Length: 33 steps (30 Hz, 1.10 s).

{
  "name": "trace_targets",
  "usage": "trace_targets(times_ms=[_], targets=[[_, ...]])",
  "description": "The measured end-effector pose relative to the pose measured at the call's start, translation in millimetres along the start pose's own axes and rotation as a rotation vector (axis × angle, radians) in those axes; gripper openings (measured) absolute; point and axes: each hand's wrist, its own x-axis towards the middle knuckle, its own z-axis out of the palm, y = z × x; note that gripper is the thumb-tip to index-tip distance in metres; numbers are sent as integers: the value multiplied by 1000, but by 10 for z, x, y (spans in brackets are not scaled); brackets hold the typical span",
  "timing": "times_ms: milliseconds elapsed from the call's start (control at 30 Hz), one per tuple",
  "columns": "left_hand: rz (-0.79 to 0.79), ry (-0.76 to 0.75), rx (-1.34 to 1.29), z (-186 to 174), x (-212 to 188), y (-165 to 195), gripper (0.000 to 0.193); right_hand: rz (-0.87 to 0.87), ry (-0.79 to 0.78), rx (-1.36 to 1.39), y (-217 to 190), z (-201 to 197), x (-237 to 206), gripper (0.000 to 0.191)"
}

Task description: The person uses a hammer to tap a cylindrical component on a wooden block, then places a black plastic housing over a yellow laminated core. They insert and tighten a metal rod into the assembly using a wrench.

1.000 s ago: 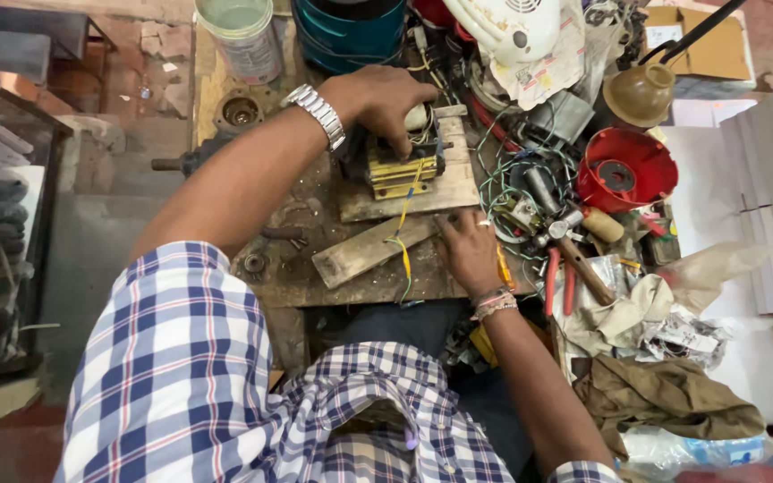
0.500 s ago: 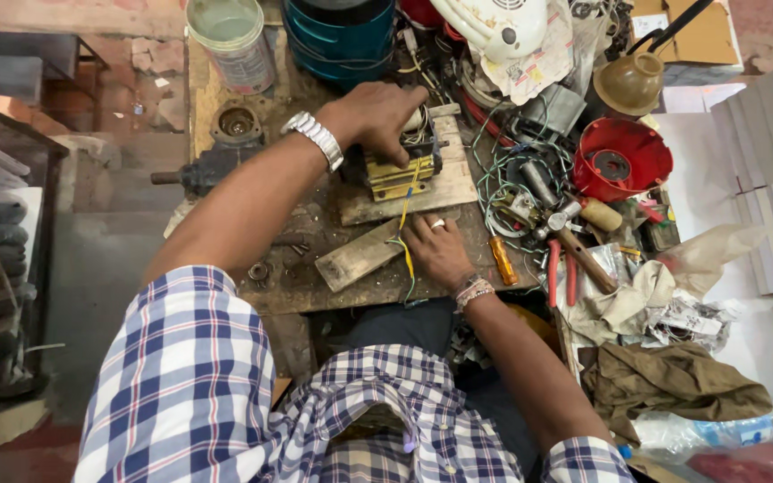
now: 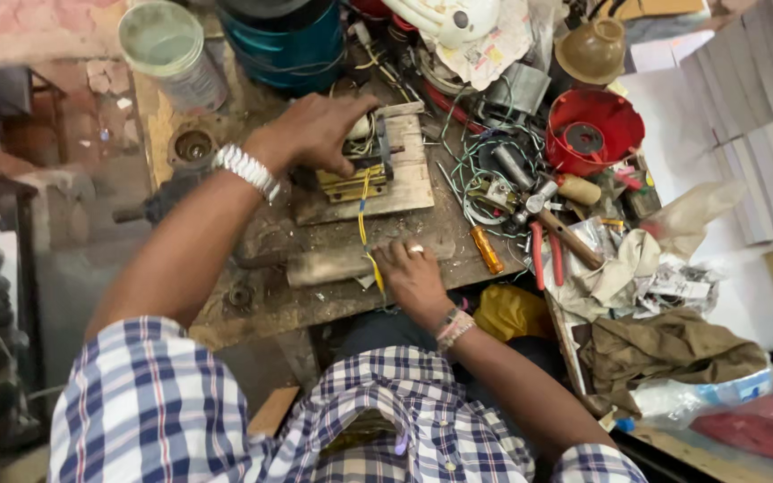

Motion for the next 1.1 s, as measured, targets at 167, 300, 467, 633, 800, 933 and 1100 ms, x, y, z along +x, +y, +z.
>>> trace_targets(times_ms=[167, 300, 467, 633, 800, 933, 1100], targets=[[83, 22, 110, 122, 89, 305, 117, 55, 47, 249, 327, 6, -231, 66], [13, -61, 171, 123, 143, 444, 112, 116, 197, 363, 369, 8, -360, 47], [-14, 177, 196, 197, 168, 509, 108, 286, 326, 528, 408, -12, -418, 40], [-89, 175, 197, 270, 280, 499, 86, 339, 319, 539, 567, 6, -261, 47], [-127, 177, 174, 290, 197, 579, 81, 340, 287, 468, 602, 34, -140, 49], [-109, 305, 273, 409, -72, 863, 66, 343, 294, 495, 537, 61, -124, 51], [-117, 424, 498, 735, -575, 1331, 44, 347, 341, 591, 430, 104, -136, 57]])
